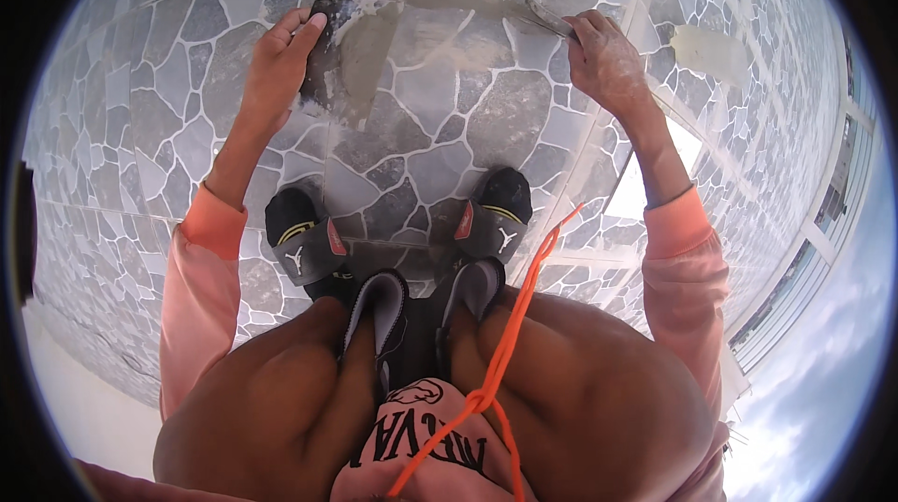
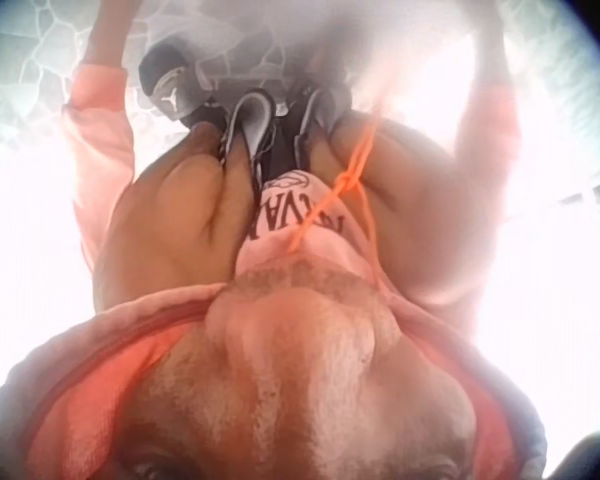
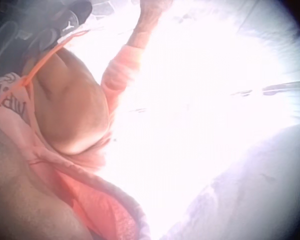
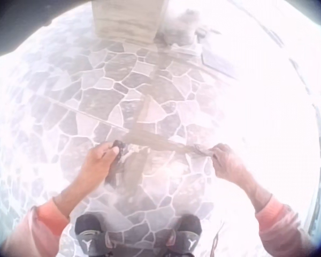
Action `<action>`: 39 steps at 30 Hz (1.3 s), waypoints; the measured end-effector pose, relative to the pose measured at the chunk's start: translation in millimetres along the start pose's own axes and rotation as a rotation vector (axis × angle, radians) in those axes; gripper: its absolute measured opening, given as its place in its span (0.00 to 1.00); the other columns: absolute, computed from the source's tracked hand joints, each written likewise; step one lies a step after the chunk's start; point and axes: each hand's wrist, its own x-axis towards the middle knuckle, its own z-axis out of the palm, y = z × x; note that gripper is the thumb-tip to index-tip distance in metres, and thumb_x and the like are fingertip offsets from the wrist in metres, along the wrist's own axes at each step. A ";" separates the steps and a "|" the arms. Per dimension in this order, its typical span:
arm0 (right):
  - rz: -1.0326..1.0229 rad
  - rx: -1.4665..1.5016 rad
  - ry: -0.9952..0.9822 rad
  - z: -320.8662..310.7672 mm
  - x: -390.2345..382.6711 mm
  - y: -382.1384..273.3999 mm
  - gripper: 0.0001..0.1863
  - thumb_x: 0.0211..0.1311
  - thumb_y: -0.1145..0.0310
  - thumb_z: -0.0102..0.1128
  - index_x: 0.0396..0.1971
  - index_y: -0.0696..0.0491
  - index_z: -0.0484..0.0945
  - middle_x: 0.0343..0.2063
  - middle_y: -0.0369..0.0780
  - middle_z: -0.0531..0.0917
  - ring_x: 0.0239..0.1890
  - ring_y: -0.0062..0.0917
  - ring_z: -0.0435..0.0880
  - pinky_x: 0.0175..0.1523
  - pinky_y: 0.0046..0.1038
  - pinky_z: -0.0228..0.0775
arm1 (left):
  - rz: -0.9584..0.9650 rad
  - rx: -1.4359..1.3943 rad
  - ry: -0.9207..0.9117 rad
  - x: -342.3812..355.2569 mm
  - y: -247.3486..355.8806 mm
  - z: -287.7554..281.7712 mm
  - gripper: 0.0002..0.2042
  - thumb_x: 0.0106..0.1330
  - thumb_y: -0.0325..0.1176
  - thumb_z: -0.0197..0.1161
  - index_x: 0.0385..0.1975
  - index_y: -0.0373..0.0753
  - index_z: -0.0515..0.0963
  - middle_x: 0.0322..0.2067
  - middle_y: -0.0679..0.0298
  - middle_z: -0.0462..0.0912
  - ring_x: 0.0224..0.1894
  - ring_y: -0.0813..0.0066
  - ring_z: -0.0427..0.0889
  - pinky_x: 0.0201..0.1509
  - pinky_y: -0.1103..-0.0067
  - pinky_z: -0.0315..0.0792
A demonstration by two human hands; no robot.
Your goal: The person applies grout to the spaces between floor tiles using two metal spatulas to spread and smooth the material.
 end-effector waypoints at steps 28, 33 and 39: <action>0.088 -0.338 -0.137 26.1 -77.0 47.1 0.23 0.54 0.77 0.52 0.52 0.62 0.71 0.47 0.44 0.72 0.51 0.38 0.73 0.57 0.34 0.69 | -0.065 -0.017 -0.064 -3.8 6.8 2.7 0.14 0.72 0.38 0.54 0.48 0.36 0.77 0.33 0.73 0.80 0.31 0.91 0.74 0.36 0.89 0.69; 0.040 -0.303 -0.194 17.3 -83.7 57.9 0.24 0.52 0.80 0.52 0.53 0.61 0.71 0.49 0.44 0.74 0.52 0.39 0.73 0.59 0.35 0.68 | -0.016 -0.053 -0.050 -4.8 7.2 8.9 0.13 0.72 0.37 0.55 0.46 0.36 0.78 0.25 0.76 0.76 0.25 0.93 0.66 0.29 0.89 0.62; 0.096 -0.158 -0.210 14.9 -89.7 59.0 0.25 0.50 0.82 0.53 0.53 0.59 0.73 0.47 0.47 0.76 0.51 0.42 0.74 0.59 0.37 0.69 | -0.020 -0.007 -0.046 -4.1 3.9 10.3 0.13 0.72 0.37 0.55 0.46 0.35 0.78 0.26 0.76 0.76 0.24 0.93 0.65 0.28 0.89 0.60</action>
